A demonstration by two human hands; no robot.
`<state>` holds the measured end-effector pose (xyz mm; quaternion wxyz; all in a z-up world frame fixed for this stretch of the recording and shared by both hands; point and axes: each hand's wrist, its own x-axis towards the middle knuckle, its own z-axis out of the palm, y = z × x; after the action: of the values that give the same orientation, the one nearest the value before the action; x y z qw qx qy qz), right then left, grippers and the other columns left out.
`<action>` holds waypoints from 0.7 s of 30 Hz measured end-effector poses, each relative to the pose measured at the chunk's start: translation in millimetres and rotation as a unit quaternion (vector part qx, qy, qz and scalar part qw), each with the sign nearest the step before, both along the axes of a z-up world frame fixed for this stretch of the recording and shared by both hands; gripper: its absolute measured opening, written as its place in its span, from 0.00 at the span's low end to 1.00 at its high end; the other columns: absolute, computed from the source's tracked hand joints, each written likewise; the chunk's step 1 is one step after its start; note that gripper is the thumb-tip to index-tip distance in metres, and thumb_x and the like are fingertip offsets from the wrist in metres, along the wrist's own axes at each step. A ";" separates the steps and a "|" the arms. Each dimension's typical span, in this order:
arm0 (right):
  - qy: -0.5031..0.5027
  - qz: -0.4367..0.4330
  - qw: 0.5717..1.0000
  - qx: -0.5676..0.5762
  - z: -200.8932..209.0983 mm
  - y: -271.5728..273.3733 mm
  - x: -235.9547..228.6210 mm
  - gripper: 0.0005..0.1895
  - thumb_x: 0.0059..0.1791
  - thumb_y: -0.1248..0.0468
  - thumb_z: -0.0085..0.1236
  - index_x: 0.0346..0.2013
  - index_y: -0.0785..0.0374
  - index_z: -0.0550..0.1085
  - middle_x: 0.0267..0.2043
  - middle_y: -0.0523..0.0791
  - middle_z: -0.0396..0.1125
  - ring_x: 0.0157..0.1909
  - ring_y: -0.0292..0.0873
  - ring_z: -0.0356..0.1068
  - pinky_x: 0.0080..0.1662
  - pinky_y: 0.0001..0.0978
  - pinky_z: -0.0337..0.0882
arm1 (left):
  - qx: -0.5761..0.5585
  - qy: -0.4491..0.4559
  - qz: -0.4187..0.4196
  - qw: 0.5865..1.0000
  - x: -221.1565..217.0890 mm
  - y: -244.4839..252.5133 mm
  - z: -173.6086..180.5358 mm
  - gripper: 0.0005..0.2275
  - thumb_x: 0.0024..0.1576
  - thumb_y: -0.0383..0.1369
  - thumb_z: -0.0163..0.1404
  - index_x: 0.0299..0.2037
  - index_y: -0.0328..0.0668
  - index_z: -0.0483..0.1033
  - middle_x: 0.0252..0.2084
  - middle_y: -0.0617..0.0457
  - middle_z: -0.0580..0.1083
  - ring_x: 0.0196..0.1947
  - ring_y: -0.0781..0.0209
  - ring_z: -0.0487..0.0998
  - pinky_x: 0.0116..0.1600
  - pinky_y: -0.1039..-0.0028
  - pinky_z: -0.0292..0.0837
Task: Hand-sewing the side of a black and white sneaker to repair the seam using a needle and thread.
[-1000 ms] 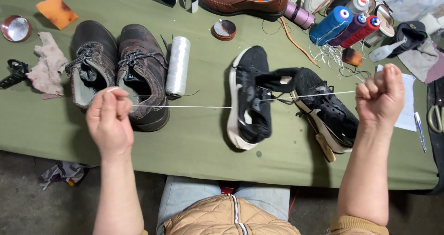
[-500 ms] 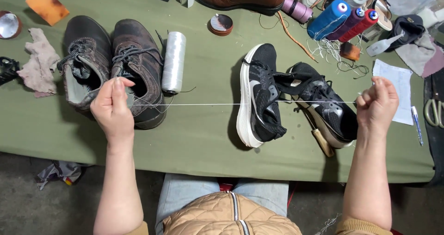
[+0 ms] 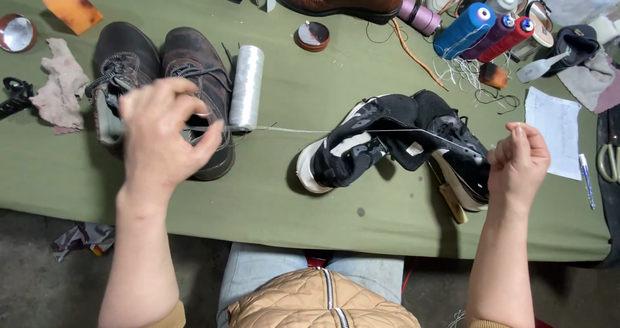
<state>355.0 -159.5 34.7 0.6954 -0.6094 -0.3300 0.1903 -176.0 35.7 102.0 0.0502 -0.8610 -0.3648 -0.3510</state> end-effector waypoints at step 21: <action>-0.531 0.257 0.740 -0.323 -20.0 85.5 -155.6 0.14 0.46 0.57 0.62 0.39 0.64 0.77 0.35 0.52 0.68 0.38 0.64 0.73 0.39 0.58 0.74 | -0.386 -0.006 -0.156 0.909 170.2 -17.5 -164.3 0.06 0.62 0.34 0.47 0.39 0.47 0.77 0.33 0.46 0.77 0.40 0.41 0.80 0.46 0.56 0.75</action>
<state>199.4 -74.0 14.7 0.0940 -0.6918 -0.7086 0.1024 -5.7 18.2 -62.3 -0.3438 -0.8567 -0.3335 -0.1915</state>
